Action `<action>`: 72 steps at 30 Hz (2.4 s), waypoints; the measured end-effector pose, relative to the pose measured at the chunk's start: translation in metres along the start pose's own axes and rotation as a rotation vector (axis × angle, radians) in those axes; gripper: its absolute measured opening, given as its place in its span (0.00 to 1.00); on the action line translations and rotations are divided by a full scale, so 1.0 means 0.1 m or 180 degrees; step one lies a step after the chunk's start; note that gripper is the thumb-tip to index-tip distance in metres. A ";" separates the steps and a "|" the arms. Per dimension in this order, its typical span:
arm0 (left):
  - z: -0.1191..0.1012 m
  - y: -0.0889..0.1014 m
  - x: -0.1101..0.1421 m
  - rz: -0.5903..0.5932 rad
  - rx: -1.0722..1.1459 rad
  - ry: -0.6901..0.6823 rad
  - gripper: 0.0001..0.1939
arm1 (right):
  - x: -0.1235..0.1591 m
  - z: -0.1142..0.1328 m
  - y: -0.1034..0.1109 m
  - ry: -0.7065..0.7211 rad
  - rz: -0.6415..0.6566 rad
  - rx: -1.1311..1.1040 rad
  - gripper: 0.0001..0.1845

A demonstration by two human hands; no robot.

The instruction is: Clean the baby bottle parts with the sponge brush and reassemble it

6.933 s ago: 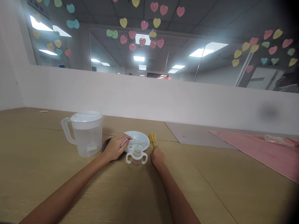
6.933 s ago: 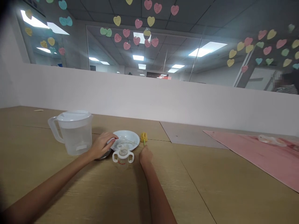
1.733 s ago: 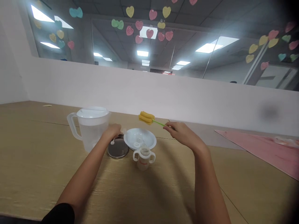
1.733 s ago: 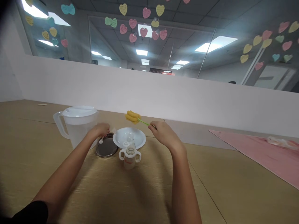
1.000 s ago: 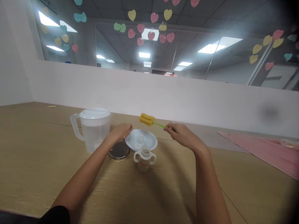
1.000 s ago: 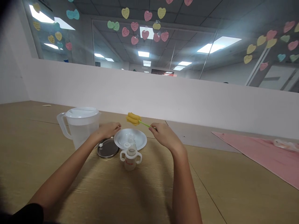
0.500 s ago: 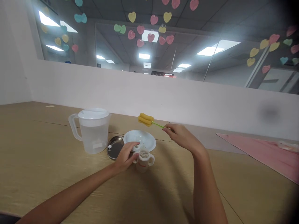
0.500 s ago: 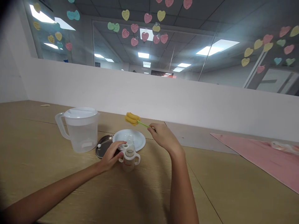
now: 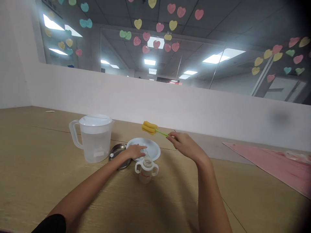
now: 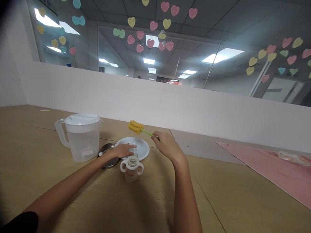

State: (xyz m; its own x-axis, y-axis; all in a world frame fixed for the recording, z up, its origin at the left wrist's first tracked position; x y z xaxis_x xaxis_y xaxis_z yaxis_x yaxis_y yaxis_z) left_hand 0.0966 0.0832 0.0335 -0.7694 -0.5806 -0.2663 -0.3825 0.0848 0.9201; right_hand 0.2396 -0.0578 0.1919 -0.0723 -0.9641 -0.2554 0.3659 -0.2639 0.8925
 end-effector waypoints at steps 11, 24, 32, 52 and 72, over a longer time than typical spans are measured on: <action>-0.05 0.05 -0.03 -0.0046 -0.0176 0.0164 0.15 | -0.04 -0.04 -0.03 0.0062 -0.0078 0.0045 0.18; -0.05 0.14 0.09 -0.0434 -0.0168 0.0173 0.21 | -0.08 -0.05 -0.04 0.0096 -0.0120 0.0061 0.18; 0.02 -0.10 -0.24 -0.0207 -0.0134 0.0169 0.22 | -0.10 -0.10 -0.10 0.0132 -0.0034 0.0029 0.19; -0.02 0.13 0.95 -0.2867 0.0540 -0.0146 0.24 | -0.16 0.03 -0.37 0.0324 0.0932 -0.0193 0.16; -0.04 0.04 1.03 -0.2967 0.0055 -0.0256 0.22 | -0.04 0.07 -0.31 0.0169 0.1101 0.0132 0.15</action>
State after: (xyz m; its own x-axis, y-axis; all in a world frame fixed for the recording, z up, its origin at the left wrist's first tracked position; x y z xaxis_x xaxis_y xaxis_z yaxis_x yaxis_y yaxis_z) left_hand 0.0183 0.0203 0.0114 -0.1812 -0.3626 -0.9141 -0.8700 -0.3743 0.3210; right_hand 0.2225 -0.0464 0.1679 0.0981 -0.9941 0.0466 0.3223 0.0760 0.9436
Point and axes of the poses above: each hand's wrist, its own x-axis away from the middle knuckle, its own y-axis out of the back of the hand, z = x × y, the point moved 6 cm from there along -x, towards the middle knuckle, and after that the axes turned 13 degrees about -y, right-handed, at the moved point
